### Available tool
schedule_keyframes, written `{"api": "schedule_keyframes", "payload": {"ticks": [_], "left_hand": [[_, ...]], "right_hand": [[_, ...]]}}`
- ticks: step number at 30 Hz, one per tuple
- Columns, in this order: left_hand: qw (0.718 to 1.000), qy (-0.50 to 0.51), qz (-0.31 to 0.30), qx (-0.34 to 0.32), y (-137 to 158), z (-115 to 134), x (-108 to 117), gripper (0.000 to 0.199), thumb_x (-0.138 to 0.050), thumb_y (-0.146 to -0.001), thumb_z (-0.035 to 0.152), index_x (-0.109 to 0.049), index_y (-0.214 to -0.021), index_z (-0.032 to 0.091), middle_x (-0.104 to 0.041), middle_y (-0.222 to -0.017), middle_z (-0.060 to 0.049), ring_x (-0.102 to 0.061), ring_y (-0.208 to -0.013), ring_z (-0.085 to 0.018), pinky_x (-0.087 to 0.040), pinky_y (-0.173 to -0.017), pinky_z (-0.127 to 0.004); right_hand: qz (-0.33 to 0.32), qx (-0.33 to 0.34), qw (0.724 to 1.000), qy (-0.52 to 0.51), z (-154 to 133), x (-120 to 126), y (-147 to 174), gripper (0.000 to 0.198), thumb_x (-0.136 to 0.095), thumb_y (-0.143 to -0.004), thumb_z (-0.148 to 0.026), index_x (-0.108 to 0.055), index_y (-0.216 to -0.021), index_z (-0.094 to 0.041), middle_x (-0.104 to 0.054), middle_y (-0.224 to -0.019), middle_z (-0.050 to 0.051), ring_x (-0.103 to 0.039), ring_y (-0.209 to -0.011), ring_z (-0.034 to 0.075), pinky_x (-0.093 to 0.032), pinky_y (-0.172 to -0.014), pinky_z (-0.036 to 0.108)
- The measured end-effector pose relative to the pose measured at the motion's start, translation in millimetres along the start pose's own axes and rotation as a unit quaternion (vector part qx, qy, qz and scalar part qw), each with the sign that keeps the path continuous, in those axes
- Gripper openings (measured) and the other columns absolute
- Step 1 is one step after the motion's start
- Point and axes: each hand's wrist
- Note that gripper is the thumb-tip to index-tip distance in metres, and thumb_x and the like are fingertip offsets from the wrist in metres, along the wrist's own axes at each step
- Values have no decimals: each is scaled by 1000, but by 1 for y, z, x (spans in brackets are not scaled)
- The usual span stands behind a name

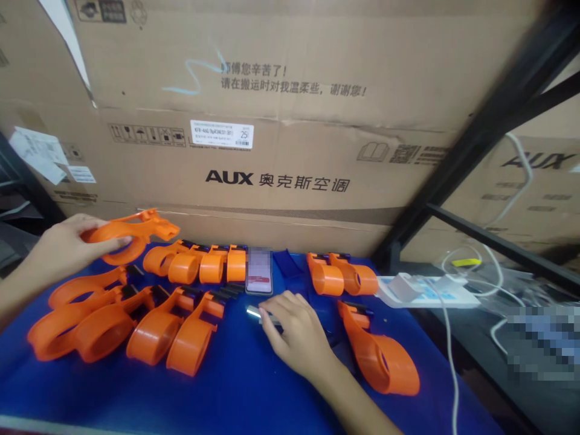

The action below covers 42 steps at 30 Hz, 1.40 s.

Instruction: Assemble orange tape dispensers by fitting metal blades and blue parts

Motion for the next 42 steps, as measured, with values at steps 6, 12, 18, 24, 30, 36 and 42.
{"api": "schedule_keyframes", "payload": {"ticks": [6, 12, 18, 24, 30, 36, 42], "left_hand": [[950, 273, -151, -26, 65, 117, -32, 31, -70, -86, 46, -74, -97, 18, -70, -108, -4, -64, -103, -24, -53, -85, -29], [892, 371, -258, -7, 109, 156, -79, 22, -71, -84, 45, -74, -93, 25, -67, -97, -6, -62, -94, -26, -52, -85, -38], [885, 390, -253, 41, 136, 150, -107, 25, -75, -78, 48, -76, -88, 26, -62, -94, -6, -59, -93, -28, -53, -81, -41], [877, 379, -291, 59, 147, 127, -112, 31, -71, -80, 53, -79, -94, 27, -65, -97, -8, -61, -97, -31, -52, -88, -49], [900, 344, -255, 81, 163, 109, -109, 49, -61, -86, 61, -74, -124, 33, -67, -113, -10, -62, -111, -35, -48, -102, -58], [929, 266, -253, 44, 165, 92, -105, 51, -63, -87, 58, -66, -134, 40, -68, -118, -8, -62, -117, -36, -43, -108, -64], [951, 196, -240, 23, 162, 73, -98, 49, -60, -89, 56, -65, -136, 43, -69, -124, -7, -64, -117, -37, -51, -101, -61]], "right_hand": [[126, -72, 958, -249, -2, 16, 1, 40, -52, -101, -45, -57, -135, -24, -73, -97, 6, -65, -85, 22, -50, -82, 36], [136, -95, 878, -449, 8, 21, 6, 63, -42, -95, -71, -63, -127, -21, -68, -89, 8, -61, -67, 22, -50, -61, 33], [113, -130, 846, -505, 7, 22, 7, 73, -33, -94, -78, -66, -122, -19, -61, -73, 5, -56, -60, 19, -44, -53, 30], [-37, -149, 861, -486, -2, 27, 3, 43, -64, -89, -58, -69, -109, -20, -63, -79, 2, -52, -62, 14, -38, -56, 26], [-64, -180, 851, -489, -4, 23, -5, 14, -71, -83, -30, -70, -91, -19, -64, -79, 0, -54, -67, 12, -39, -61, 24], [-24, -206, 866, -454, 0, 23, -8, 7, -66, -83, -26, -68, -83, -19, -63, -72, -1, -56, -66, 12, -43, -62, 25], [-11, -201, 876, -439, -2, 27, -9, 7, -63, -83, -22, -69, -84, -20, -62, -72, -1, -58, -66, 13, -46, -61, 24]]}}
Point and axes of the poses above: each hand's wrist, its own y-axis away from the middle knuckle, its own x-axis out of the back of the hand, z = x × y
